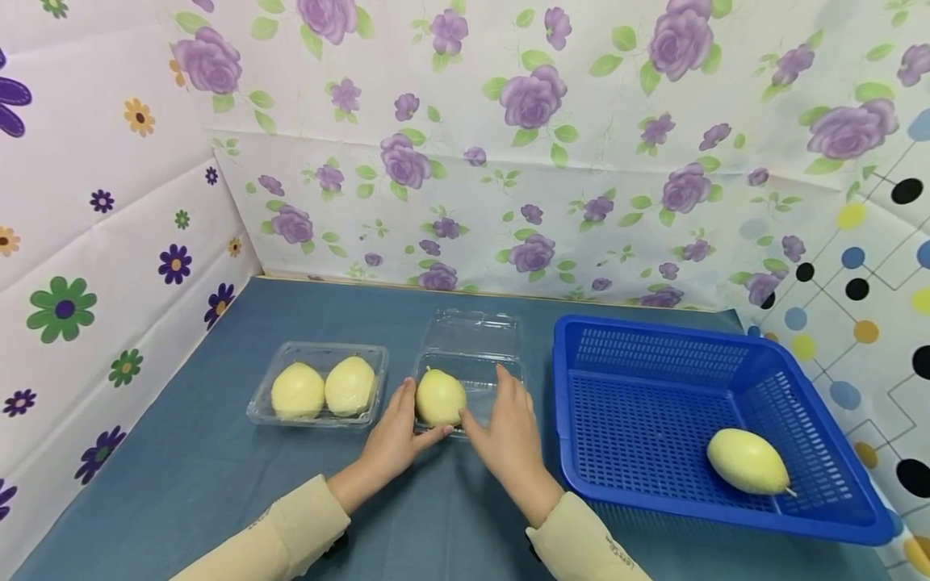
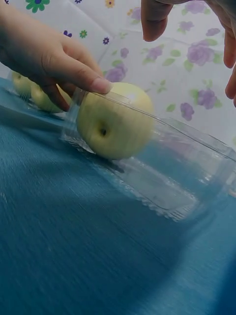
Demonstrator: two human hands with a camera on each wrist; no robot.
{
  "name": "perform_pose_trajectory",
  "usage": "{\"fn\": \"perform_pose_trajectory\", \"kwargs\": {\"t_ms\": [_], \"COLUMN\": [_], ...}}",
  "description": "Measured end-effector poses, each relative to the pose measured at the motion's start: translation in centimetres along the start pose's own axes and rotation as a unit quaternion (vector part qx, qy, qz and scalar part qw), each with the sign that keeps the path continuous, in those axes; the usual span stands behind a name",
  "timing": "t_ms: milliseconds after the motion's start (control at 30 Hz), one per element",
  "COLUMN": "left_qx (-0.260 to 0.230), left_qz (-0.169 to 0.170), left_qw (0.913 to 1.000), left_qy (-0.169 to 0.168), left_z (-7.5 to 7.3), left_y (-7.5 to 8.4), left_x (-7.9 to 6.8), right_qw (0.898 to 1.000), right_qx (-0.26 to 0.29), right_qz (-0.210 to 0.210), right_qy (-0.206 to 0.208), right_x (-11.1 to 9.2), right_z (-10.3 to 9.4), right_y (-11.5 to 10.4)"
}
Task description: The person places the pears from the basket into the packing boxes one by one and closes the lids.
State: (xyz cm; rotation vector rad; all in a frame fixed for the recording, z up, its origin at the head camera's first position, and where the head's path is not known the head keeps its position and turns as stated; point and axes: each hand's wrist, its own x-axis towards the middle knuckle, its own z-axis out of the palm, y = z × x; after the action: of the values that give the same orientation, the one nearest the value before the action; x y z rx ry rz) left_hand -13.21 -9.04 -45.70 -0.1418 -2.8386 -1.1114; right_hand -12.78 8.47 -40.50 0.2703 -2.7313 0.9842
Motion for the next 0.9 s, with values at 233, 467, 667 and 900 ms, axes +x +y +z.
{"fn": "perform_pose_trajectory", "kwargs": {"t_ms": [233,467,667,900], "left_qx": [-0.003,-0.004,-0.005,-0.006], "left_qz": [-0.002,-0.006,-0.007,-0.009], "left_qw": [1.0000,1.0000,1.0000,0.9999], "left_qy": [0.000,0.003,0.001,-0.003], "left_z": [0.2,0.1,0.0,0.1], "left_y": [0.0,0.1,0.1,0.0], "left_x": [0.0,0.1,0.2,0.1], "right_qw": [1.000,0.999,0.998,0.998], "right_qx": [-0.020,-0.038,-0.046,-0.054], "right_qz": [-0.013,-0.008,-0.017,-0.007], "right_qy": [0.017,0.025,0.031,0.028], "right_x": [-0.5,-0.6,-0.6,-0.9], "right_z": [-1.0,-1.7,-2.5,-3.5], "right_y": [1.1,1.8,2.0,2.4]}}
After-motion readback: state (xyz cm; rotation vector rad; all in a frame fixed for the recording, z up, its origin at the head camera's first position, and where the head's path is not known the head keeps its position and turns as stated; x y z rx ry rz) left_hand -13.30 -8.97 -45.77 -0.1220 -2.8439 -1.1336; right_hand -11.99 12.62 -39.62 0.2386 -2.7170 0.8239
